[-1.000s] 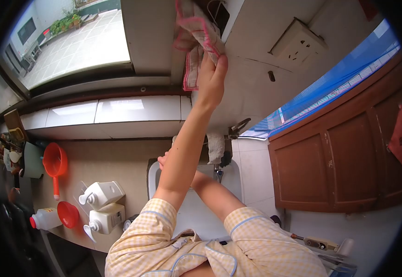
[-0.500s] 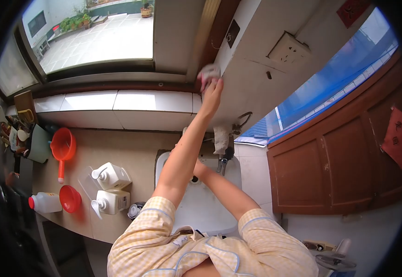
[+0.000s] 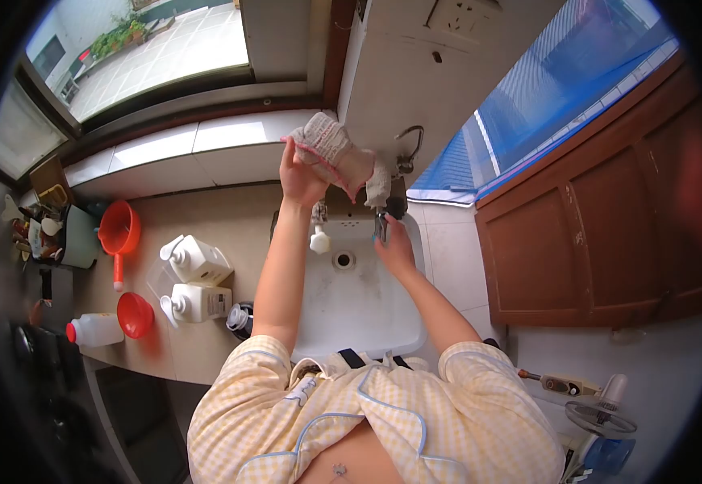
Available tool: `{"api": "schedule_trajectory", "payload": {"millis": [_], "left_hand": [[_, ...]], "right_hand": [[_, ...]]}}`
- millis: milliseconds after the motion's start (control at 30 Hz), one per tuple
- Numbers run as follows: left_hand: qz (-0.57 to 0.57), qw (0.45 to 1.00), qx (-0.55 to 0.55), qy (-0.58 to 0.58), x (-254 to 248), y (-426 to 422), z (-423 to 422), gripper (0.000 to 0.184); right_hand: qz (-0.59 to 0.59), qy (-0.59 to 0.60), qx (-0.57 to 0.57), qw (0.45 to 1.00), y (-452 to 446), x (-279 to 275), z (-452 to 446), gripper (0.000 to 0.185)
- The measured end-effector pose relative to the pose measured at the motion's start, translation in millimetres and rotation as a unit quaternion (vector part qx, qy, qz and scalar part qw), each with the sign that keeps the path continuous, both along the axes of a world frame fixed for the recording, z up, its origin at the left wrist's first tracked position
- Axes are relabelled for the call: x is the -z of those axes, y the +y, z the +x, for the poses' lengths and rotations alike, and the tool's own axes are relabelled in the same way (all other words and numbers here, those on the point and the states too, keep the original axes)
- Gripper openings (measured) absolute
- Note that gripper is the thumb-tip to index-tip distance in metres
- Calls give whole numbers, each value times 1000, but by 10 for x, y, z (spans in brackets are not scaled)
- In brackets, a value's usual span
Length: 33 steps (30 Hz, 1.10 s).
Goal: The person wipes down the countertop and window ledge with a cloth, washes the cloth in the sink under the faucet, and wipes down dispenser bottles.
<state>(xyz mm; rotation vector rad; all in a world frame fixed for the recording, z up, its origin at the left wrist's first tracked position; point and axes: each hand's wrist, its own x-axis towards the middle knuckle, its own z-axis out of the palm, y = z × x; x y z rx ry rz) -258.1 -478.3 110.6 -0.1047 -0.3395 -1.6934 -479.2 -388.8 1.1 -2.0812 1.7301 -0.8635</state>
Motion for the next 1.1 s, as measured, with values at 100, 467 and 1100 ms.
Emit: {"api": "schedule_trajectory", "payload": {"millis": [100, 467, 1100], "left_hand": [[-9, 999, 32, 26, -114, 491, -84, 59], [146, 986, -49, -60, 659, 2101, -685, 55], [411, 900, -125, -80, 2645, 663, -1693, 23]], "right_hand": [[-28, -11, -26, 999, -64, -15, -27, 55], [-40, -13, -145, 989, -304, 10, -250, 53], [246, -864, 261, 354, -209, 1052, -329, 23]]}}
